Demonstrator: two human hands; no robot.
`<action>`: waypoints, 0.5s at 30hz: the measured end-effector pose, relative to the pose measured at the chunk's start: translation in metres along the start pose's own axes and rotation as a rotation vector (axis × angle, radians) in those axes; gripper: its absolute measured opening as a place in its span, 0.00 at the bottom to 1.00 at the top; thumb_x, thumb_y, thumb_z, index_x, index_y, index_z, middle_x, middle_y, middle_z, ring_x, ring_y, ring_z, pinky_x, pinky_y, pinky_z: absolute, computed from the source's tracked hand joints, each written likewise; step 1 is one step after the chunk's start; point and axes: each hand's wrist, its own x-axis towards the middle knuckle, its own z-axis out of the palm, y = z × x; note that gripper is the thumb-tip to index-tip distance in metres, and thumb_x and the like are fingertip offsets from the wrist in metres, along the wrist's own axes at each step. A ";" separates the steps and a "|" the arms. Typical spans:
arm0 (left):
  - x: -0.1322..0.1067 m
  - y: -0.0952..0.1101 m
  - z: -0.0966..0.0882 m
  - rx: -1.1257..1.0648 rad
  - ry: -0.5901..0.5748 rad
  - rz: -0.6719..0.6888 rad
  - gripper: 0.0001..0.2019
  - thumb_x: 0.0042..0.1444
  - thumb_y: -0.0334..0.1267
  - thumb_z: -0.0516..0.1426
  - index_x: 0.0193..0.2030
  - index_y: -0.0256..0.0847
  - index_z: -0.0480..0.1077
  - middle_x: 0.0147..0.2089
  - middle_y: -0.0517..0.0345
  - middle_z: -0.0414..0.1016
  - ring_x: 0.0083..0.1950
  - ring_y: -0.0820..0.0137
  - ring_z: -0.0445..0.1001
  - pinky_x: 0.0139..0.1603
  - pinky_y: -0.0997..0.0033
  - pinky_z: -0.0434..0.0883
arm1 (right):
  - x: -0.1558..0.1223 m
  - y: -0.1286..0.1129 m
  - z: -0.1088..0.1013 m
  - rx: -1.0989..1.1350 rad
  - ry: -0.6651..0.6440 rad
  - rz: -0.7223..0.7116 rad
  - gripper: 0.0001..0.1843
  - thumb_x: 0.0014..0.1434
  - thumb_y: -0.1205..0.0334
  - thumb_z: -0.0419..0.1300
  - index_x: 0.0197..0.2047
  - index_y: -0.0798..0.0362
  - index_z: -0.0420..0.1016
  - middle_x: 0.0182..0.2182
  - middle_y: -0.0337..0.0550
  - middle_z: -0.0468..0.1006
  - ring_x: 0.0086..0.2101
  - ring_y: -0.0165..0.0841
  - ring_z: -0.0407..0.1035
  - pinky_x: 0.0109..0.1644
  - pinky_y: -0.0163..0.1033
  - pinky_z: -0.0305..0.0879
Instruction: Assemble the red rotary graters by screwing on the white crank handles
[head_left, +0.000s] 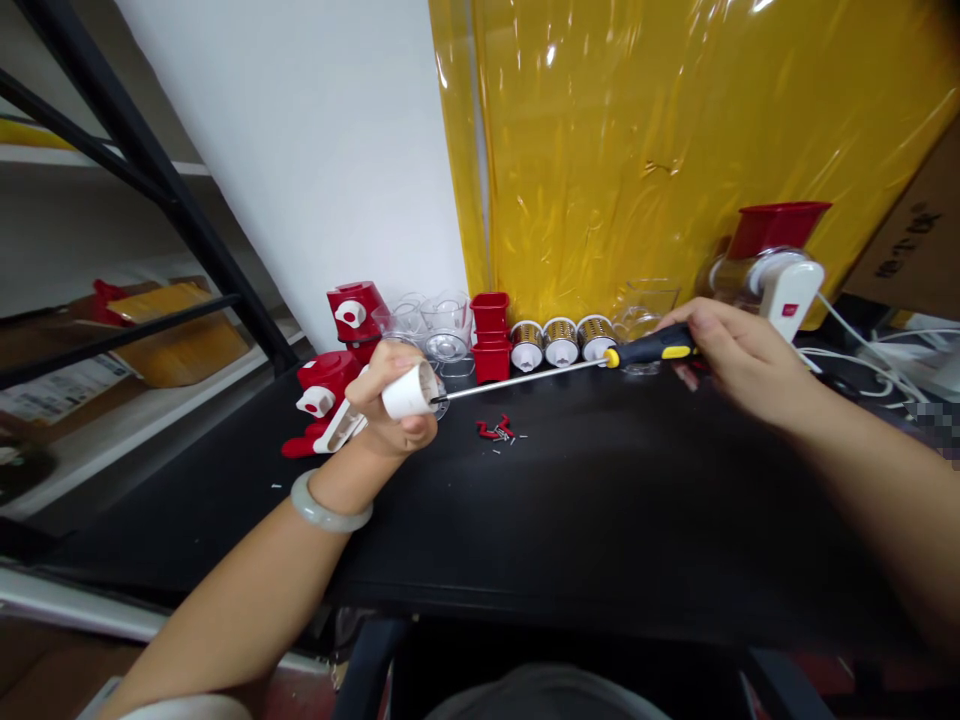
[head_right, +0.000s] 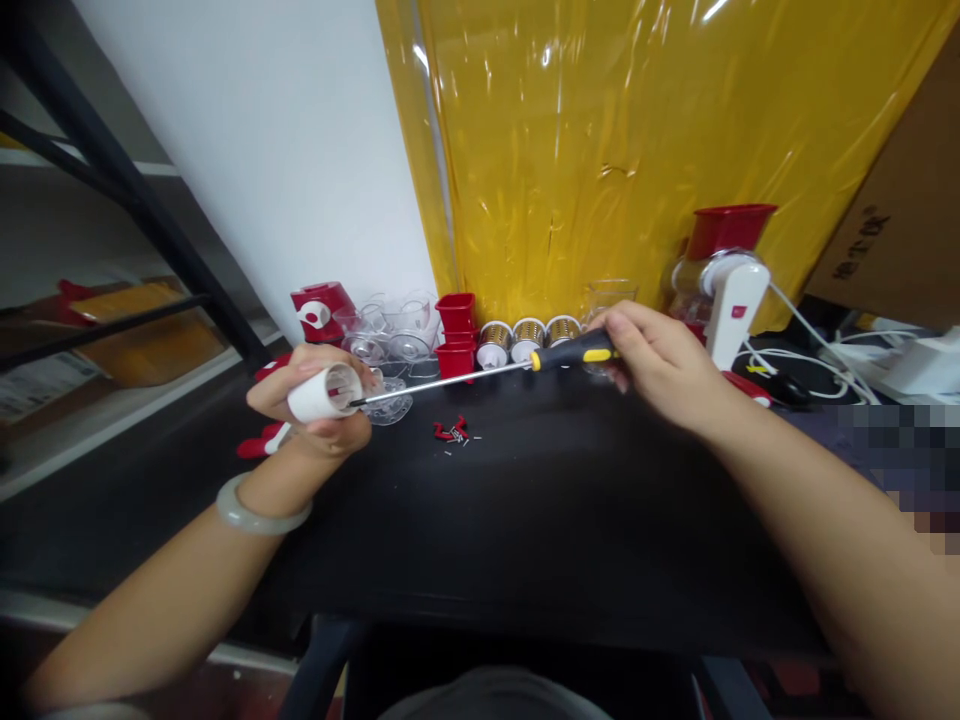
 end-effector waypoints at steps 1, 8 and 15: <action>0.000 0.000 0.000 0.001 0.000 0.005 0.21 0.68 0.57 0.51 0.58 0.45 0.60 0.30 0.64 0.68 0.29 0.74 0.69 0.28 0.73 0.68 | 0.001 0.000 0.000 -0.006 -0.001 -0.019 0.26 0.63 0.35 0.56 0.38 0.51 0.75 0.20 0.36 0.70 0.19 0.28 0.63 0.24 0.35 0.60; 0.000 -0.003 0.002 0.012 0.098 -0.032 0.24 0.62 0.62 0.55 0.54 0.47 0.63 0.27 0.64 0.70 0.25 0.72 0.68 0.26 0.70 0.67 | 0.000 -0.009 0.000 0.134 0.102 0.035 0.19 0.51 0.43 0.72 0.40 0.46 0.80 0.32 0.38 0.78 0.27 0.29 0.72 0.35 0.38 0.73; 0.000 -0.005 0.003 0.039 0.109 -0.011 0.20 0.65 0.57 0.52 0.57 0.49 0.63 0.26 0.61 0.68 0.24 0.70 0.67 0.22 0.67 0.63 | -0.001 -0.011 0.002 0.577 0.075 0.099 0.21 0.42 0.60 0.79 0.41 0.42 0.82 0.36 0.34 0.78 0.33 0.26 0.74 0.39 0.30 0.73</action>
